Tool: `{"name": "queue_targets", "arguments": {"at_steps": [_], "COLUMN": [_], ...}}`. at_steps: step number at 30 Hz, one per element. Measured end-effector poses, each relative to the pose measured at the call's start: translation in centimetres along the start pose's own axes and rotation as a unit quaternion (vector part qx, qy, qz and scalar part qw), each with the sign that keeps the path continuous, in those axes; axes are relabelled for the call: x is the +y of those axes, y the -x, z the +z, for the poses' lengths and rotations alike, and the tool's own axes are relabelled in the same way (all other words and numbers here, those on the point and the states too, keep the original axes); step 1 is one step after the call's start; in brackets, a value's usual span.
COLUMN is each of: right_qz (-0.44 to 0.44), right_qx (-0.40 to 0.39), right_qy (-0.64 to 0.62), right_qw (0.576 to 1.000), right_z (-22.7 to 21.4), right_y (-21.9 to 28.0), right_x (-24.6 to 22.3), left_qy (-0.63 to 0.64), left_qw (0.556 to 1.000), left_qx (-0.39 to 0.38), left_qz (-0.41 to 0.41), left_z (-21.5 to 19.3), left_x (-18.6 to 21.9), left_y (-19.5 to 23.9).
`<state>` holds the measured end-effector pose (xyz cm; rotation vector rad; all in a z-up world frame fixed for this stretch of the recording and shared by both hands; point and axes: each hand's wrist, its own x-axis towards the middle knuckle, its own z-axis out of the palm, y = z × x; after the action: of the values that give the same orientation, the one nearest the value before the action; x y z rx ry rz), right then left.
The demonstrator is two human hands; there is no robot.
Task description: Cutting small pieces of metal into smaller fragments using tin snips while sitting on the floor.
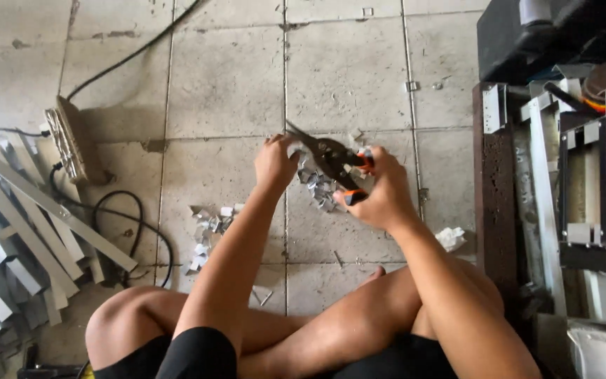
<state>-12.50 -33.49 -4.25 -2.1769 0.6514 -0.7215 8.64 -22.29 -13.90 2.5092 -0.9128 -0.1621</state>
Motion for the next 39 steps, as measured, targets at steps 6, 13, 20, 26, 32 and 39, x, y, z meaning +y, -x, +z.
{"name": "queue_targets", "arguments": {"at_steps": [6,13,20,26,32,39], "right_qz": [-0.060,-0.041,-0.011,-0.051,-0.087,-0.124], "right_qx": [-0.010,-0.046,-0.109,-0.099,-0.101,-0.088], "right_qy": [0.013,0.029,0.064,0.047,0.078,0.126], "right_qw": [0.998,0.998,0.992,0.993,0.988,0.980], "right_z": [0.7,0.1,-0.5,0.5,0.1,0.7], "right_y": [-0.7,-0.2,-0.3,0.2,0.9,1.0], "right_x": [0.5,0.0,0.0,1.0,0.6,2.0], "left_qy": [0.052,0.026,0.085,0.146,0.165,0.334], "left_qw": [0.994,0.986,0.992,0.979,0.977,0.933], "left_qx": [0.087,0.097,0.062,0.065,0.038,0.088], "left_qz": [0.046,0.133,0.071,0.126,0.132,0.101], "left_z": [0.6,-0.7,-0.6,-2.2,-4.3,-11.5], "left_x": [-2.6,-0.2,-1.8,-2.5,-0.7,0.7], "left_y": [0.6,-0.2,-1.2,2.2,4.4,11.5]}}
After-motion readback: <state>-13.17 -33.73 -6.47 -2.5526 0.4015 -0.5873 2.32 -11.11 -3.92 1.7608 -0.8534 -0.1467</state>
